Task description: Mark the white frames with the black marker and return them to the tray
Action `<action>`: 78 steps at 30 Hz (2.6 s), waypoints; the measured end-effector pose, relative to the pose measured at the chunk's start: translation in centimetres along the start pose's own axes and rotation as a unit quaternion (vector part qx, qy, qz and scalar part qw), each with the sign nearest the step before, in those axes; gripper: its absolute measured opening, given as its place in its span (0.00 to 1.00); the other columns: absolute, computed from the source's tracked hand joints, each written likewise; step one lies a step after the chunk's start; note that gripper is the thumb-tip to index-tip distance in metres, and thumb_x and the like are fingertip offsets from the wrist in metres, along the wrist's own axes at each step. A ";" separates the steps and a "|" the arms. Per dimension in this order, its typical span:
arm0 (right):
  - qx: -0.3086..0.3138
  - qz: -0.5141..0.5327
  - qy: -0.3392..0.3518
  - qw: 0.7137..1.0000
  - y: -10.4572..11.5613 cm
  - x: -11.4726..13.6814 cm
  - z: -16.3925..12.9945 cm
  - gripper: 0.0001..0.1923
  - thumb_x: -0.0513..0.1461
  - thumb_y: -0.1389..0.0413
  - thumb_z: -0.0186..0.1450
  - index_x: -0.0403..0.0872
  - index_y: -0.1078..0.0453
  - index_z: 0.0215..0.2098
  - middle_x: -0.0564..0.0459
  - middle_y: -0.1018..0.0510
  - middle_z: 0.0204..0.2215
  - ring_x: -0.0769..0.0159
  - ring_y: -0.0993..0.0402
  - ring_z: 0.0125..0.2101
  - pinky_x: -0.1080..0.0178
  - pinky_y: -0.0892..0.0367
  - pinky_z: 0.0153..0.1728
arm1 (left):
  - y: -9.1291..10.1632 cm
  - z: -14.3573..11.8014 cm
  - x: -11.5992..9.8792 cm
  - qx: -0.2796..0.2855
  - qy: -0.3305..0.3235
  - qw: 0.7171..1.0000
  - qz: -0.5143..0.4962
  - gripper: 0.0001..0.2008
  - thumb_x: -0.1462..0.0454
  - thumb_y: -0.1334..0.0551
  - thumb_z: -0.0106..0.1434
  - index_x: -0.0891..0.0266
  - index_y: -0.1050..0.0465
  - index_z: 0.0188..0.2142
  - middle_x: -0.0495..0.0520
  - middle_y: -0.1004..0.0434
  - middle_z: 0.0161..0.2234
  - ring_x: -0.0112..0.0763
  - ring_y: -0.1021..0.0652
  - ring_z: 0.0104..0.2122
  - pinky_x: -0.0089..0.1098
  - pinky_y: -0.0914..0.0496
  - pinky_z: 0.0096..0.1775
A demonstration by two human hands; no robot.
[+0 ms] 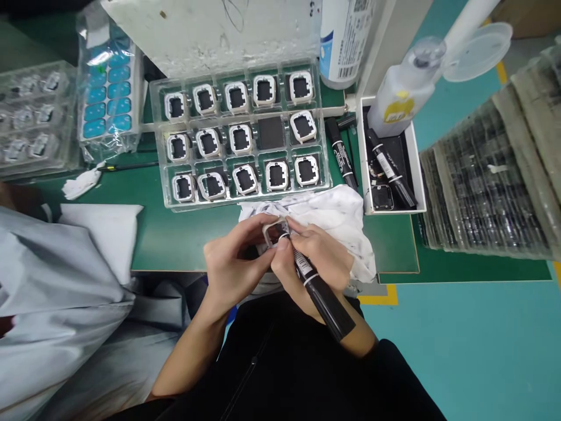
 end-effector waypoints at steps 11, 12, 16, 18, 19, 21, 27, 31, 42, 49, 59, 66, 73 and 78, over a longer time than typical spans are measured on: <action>-0.003 0.042 -0.035 0.998 0.0 -0.6 -0.6 0.10 0.32 0.30 0.75 0.53 0.19 0.49 0.56 0.09 0.35 0.48 0.02 0.46 0.52 0.04 0.45 | 0.1 0.3 0.1 0.003 0.025 0.999 -0.033 0.21 0.66 0.18 0.73 0.54 0.11 0.63 0.51 0.02 0.50 0.36 0.04 0.43 0.30 0.09 0.52; -0.002 0.055 -0.042 0.998 0.1 -0.7 -0.7 0.10 0.32 0.30 0.75 0.54 0.19 0.50 0.56 0.09 0.34 0.48 0.02 0.46 0.51 0.04 0.46 | 0.1 0.3 0.2 0.003 0.031 0.998 -0.051 0.22 0.66 0.18 0.72 0.55 0.11 0.63 0.51 0.02 0.50 0.36 0.04 0.43 0.30 0.08 0.52; 0.003 0.081 -0.058 0.995 0.3 -0.9 -1.0 0.11 0.33 0.30 0.76 0.56 0.17 0.52 0.57 0.08 0.36 0.49 0.02 0.43 0.46 0.03 0.50 | 0.1 0.5 0.2 0.004 0.051 0.994 -0.094 0.22 0.63 0.15 0.70 0.57 0.10 0.62 0.52 0.03 0.47 0.37 0.04 0.42 0.31 0.07 0.51; 0.004 0.084 -0.064 0.994 0.3 -1.0 -1.1 0.11 0.33 0.31 0.77 0.56 0.17 0.53 0.57 0.08 0.37 0.51 0.03 0.40 0.44 0.03 0.51 | 0.1 0.5 0.2 0.005 0.058 0.994 -0.092 0.23 0.62 0.15 0.70 0.57 0.10 0.62 0.54 0.03 0.46 0.39 0.04 0.42 0.32 0.07 0.51; 0.005 0.082 -0.063 0.995 0.3 -1.0 -1.1 0.12 0.33 0.31 0.77 0.57 0.17 0.53 0.58 0.08 0.37 0.51 0.04 0.39 0.44 0.03 0.51 | 0.1 0.5 0.2 0.004 0.056 0.994 -0.089 0.23 0.61 0.15 0.70 0.57 0.10 0.62 0.54 0.03 0.47 0.39 0.04 0.42 0.33 0.07 0.51; 0.001 0.076 -0.054 0.996 0.3 -0.9 -1.1 0.13 0.33 0.31 0.76 0.57 0.17 0.54 0.58 0.08 0.37 0.51 0.03 0.40 0.45 0.03 0.51 | 0.2 0.4 0.2 0.000 0.048 0.996 -0.079 0.22 0.63 0.16 0.71 0.57 0.10 0.62 0.55 0.03 0.49 0.38 0.04 0.43 0.33 0.07 0.52; -0.007 0.065 -0.031 0.997 0.2 -0.6 -0.7 0.14 0.31 0.30 0.74 0.54 0.17 0.53 0.56 0.10 0.35 0.49 0.02 0.44 0.51 0.03 0.49 | 0.3 0.3 0.1 -0.002 0.029 0.999 -0.023 0.19 0.62 0.18 0.73 0.56 0.10 0.62 0.55 0.03 0.52 0.38 0.05 0.44 0.32 0.09 0.53; -0.016 0.060 -0.017 0.998 0.1 -0.4 -0.3 0.13 0.31 0.30 0.74 0.53 0.18 0.52 0.56 0.10 0.33 0.48 0.02 0.43 0.52 0.03 0.45 | 0.3 0.2 -0.1 -0.005 0.010 1.000 -0.015 0.19 0.64 0.19 0.74 0.54 0.11 0.63 0.54 0.03 0.52 0.36 0.05 0.44 0.32 0.09 0.53; -0.021 0.035 -0.019 0.999 0.0 -0.5 -0.3 0.10 0.32 0.30 0.74 0.53 0.18 0.49 0.55 0.08 0.36 0.49 0.02 0.43 0.52 0.03 0.44 | 0.3 0.3 -0.6 -0.003 -0.035 0.999 0.026 0.17 0.64 0.22 0.78 0.54 0.12 0.63 0.52 0.03 0.49 0.33 0.06 0.40 0.29 0.11 0.49; -0.005 0.028 -0.056 0.998 0.0 -0.9 -0.7 0.11 0.33 0.29 0.75 0.56 0.18 0.50 0.56 0.08 0.38 0.48 0.02 0.44 0.50 0.03 0.44 | 0.2 0.3 -0.8 -0.005 -0.038 0.998 0.047 0.15 0.64 0.23 0.78 0.53 0.11 0.62 0.49 0.04 0.42 0.30 0.09 0.35 0.27 0.14 0.45; -0.009 0.095 -0.048 0.994 0.6 -1.0 -0.7 0.11 0.32 0.30 0.75 0.54 0.17 0.51 0.58 0.10 0.35 0.56 0.07 0.32 0.48 0.03 0.50 | 0.4 0.4 0.3 0.012 0.038 0.999 -0.021 0.16 0.61 0.19 0.74 0.56 0.09 0.60 0.54 0.03 0.47 0.37 0.07 0.40 0.32 0.10 0.49; 0.004 0.104 -0.049 0.993 0.5 -1.2 -1.0 0.12 0.34 0.30 0.77 0.57 0.17 0.54 0.59 0.10 0.35 0.54 0.06 0.37 0.45 0.02 0.51 | 0.3 0.1 0.5 0.005 0.048 0.998 -0.047 0.20 0.60 0.17 0.72 0.55 0.09 0.62 0.55 0.03 0.49 0.40 0.05 0.42 0.35 0.08 0.52; 0.004 0.115 -0.032 0.993 0.7 -0.6 -0.4 0.12 0.32 0.32 0.75 0.56 0.15 0.51 0.62 0.12 0.32 0.60 0.10 0.31 0.47 0.01 0.51 | 0.4 0.5 0.1 0.002 0.030 0.997 -0.068 0.24 0.59 0.14 0.69 0.56 0.11 0.62 0.55 0.03 0.49 0.39 0.05 0.42 0.33 0.09 0.50; 0.089 0.076 -0.083 0.990 0.9 -0.9 -0.4 0.12 0.33 0.33 0.77 0.61 0.16 0.47 0.61 0.11 0.31 0.55 0.05 0.38 0.50 0.02 0.55 | 0.5 0.7 0.3 0.010 0.023 0.997 -0.070 0.24 0.58 0.14 0.70 0.55 0.12 0.62 0.55 0.04 0.52 0.38 0.05 0.45 0.31 0.10 0.52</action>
Point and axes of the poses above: each hand's wrist, its own z-axis towards the middle knuckle, its own y-axis out of the back of the hand, x = y × z, the point moved 5 cm from there along z, towards the middle knuckle
